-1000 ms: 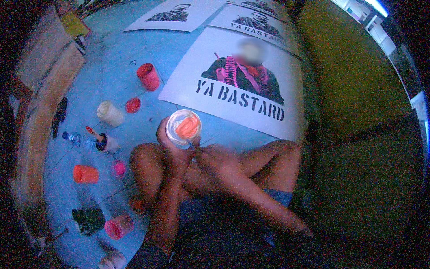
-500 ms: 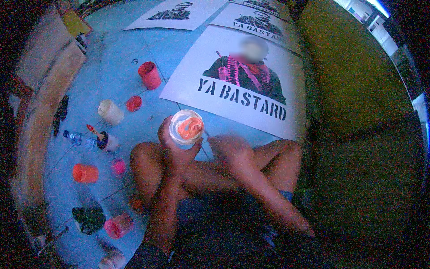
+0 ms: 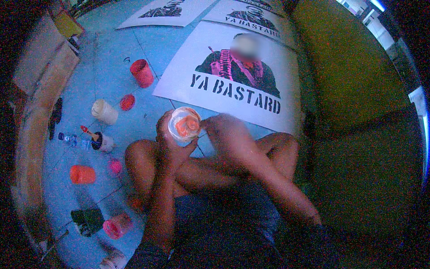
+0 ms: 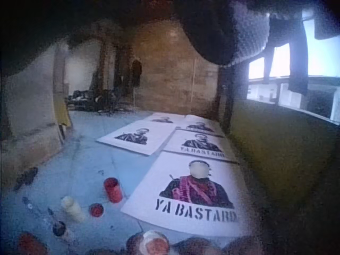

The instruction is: The person scoops white paint from a large container into a smaller cup, then mixes it with a stick. They apply the white paint to a poster on the floor using their hand, then mix orange paint into the white paint and continue mixing.

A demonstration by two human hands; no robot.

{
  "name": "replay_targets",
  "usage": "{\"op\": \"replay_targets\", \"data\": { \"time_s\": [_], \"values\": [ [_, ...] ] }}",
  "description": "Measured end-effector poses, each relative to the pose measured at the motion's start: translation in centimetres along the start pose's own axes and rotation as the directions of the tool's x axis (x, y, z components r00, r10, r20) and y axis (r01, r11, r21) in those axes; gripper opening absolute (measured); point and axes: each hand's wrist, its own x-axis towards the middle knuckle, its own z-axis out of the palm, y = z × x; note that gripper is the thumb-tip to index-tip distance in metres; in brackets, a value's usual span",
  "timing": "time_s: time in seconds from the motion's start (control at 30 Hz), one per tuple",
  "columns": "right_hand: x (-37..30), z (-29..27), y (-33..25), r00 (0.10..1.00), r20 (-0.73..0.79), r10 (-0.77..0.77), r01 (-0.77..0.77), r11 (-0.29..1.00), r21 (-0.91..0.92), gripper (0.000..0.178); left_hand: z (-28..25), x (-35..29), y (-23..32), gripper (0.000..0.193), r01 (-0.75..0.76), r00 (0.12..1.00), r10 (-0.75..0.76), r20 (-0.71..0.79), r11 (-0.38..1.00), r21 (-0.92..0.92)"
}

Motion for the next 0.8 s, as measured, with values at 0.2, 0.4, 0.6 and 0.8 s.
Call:
{"op": "replay_targets", "data": {
  "time_s": [0.2,0.4,0.6,0.8],
  "values": [
    [-2.6,2.1,-1.4,1.000,-0.012,-0.003,0.005,0.989,0.148,0.015,0.3,-0.4,-0.2,0.097,0.037,0.997,-0.042,-0.070,0.996,-0.080],
    [-3.7,3.5,0.1,0.985,-0.150,-0.084,0.097,0.992,0.083,0.029,0.3,-0.5,-0.7,0.098,0.065,0.989,-0.079,-0.125,0.992,-0.109],
    [-2.9,2.9,-0.1,0.964,-0.233,-0.132,0.149,0.987,0.055,0.032,1.1,-0.7,-1.3,0.095,-0.025,0.985,0.003,-0.174,0.991,-0.129],
    [-3.4,2.7,-1.1,0.985,-0.153,-0.075,0.092,0.990,0.104,0.021,0.9,-1.0,-1.0,0.094,-0.039,0.988,0.030,-0.154,0.998,-0.052]
  ]
}}
